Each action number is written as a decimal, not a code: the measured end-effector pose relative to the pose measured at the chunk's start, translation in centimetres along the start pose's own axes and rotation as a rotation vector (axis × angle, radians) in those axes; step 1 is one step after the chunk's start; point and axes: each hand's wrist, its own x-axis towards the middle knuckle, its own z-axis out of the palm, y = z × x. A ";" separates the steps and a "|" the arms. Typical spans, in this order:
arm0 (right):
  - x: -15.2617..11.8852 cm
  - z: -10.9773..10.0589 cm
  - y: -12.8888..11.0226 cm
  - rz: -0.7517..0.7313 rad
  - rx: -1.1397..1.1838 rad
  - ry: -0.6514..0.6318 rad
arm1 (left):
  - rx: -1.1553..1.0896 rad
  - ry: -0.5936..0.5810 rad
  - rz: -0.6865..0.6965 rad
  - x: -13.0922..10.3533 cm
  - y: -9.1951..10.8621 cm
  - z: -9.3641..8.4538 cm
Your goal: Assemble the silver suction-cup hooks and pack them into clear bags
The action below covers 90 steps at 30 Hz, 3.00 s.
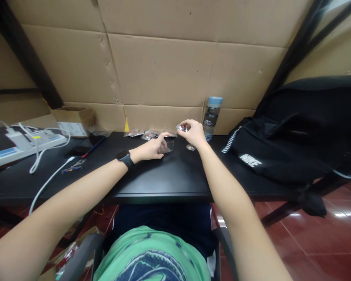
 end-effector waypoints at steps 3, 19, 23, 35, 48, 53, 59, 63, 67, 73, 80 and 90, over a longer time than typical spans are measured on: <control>-0.1 0.4 -0.2 -0.006 -0.010 -0.039 | -0.076 -0.031 -0.084 -0.4 -0.5 -0.1; -0.7 1.0 -0.6 -0.048 0.037 -0.306 | 0.199 -0.236 -0.009 0.1 -2.3 -0.6; -0.7 1.0 -0.5 -0.038 0.036 -0.356 | 0.281 -0.237 -0.038 0.0 -2.0 -0.6; -1.3 1.9 -0.7 -0.067 -0.004 -0.660 | 0.469 -0.224 -0.167 -0.4 -1.5 -0.4; -1.8 2.6 -2.1 -0.145 -0.085 -0.782 | 0.435 -0.213 -0.172 -0.2 -2.0 -0.2; -1.7 2.4 -2.2 -0.163 -0.089 -0.782 | 0.406 -0.234 -0.140 -0.2 -2.1 -0.4; -1.9 2.4 -2.7 -0.175 -0.053 -0.785 | 0.420 -0.237 -0.154 -0.2 -1.4 -1.0; -2.0 2.6 -3.2 -0.190 -0.026 -0.773 | 0.416 -0.250 -0.155 -0.2 -1.1 -1.5; -2.0 2.7 -3.4 -0.211 -0.032 -0.749 | 0.415 -0.251 -0.156 -0.2 -0.8 -1.5; -2.1 2.8 -3.8 -0.205 -0.064 -0.722 | 0.398 -0.238 -0.149 -0.1 -0.6 -1.2; -2.1 2.7 -3.6 -0.166 -0.082 -0.774 | 0.327 -0.259 -0.073 0.0 -0.9 -1.8; -1.8 2.4 -2.7 -0.093 -0.119 -0.806 | 0.232 -0.260 0.008 0.0 -1.4 -1.9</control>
